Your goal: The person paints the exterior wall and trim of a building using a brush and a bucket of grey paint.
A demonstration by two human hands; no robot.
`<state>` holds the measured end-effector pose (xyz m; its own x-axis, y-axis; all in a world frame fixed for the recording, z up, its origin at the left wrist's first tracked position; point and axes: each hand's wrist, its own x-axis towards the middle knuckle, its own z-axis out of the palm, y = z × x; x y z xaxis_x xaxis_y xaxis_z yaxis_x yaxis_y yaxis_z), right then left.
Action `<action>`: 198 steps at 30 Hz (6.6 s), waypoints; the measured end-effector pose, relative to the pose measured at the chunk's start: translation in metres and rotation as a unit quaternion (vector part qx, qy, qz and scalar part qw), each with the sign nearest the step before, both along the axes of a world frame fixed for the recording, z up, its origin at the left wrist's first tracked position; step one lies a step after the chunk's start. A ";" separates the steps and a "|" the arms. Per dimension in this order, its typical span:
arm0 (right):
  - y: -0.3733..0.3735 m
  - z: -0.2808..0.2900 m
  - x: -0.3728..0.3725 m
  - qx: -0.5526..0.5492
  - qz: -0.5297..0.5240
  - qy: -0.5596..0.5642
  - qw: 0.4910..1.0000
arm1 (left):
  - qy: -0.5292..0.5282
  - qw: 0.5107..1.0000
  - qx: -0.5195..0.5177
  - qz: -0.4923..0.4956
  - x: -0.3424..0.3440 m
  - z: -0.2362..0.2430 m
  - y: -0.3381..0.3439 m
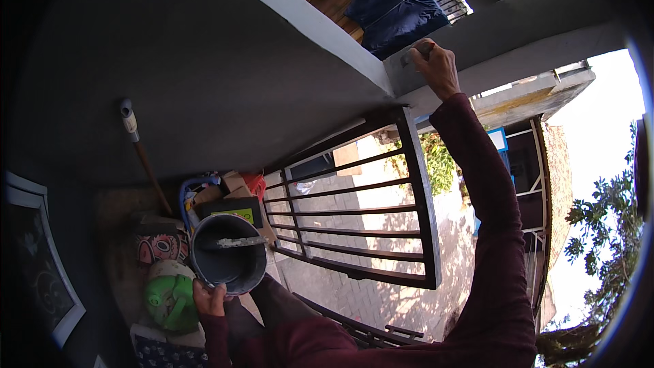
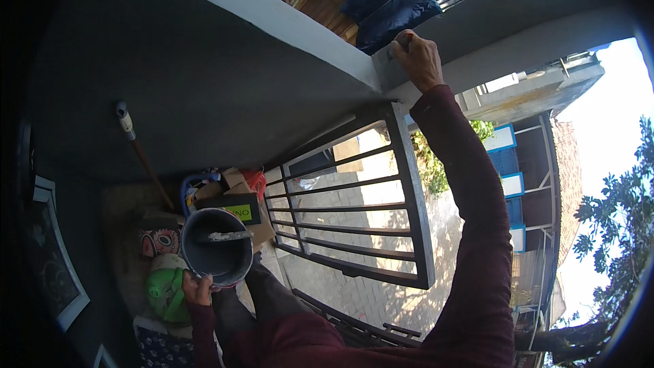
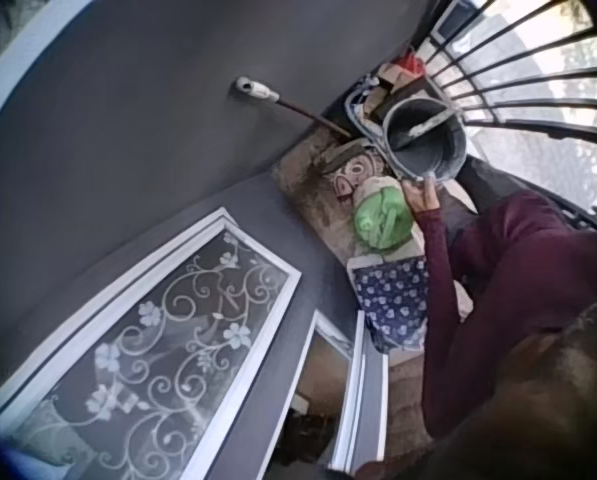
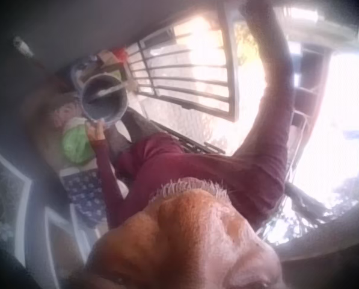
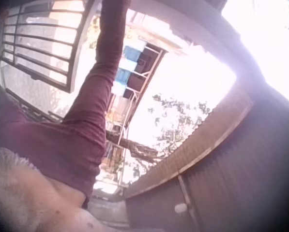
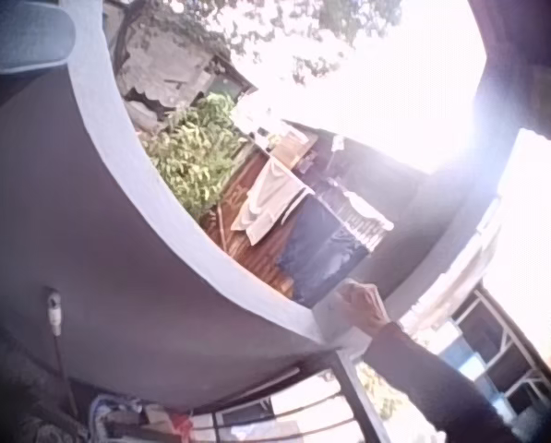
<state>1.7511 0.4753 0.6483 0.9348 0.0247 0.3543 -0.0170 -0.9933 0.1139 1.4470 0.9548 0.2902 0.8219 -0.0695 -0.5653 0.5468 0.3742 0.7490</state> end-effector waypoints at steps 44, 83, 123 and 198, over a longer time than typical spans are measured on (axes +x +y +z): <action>-0.006 0.010 0.054 -0.042 -0.041 0.233 0.971 | 0.001 1.000 0.012 0.023 0.000 -0.009 -0.002; -0.002 0.015 -0.015 -0.178 -0.075 0.064 0.979 | -0.004 1.000 0.012 0.010 -0.003 -0.002 -0.003; 0.018 0.011 -0.033 -0.145 0.074 0.067 0.984 | 0.008 0.999 -0.018 -0.044 0.005 -0.003 -0.010; -0.014 0.199 -0.009 -0.459 0.119 -0.068 0.878 | 0.005 1.000 -0.004 -0.024 0.004 0.005 -0.009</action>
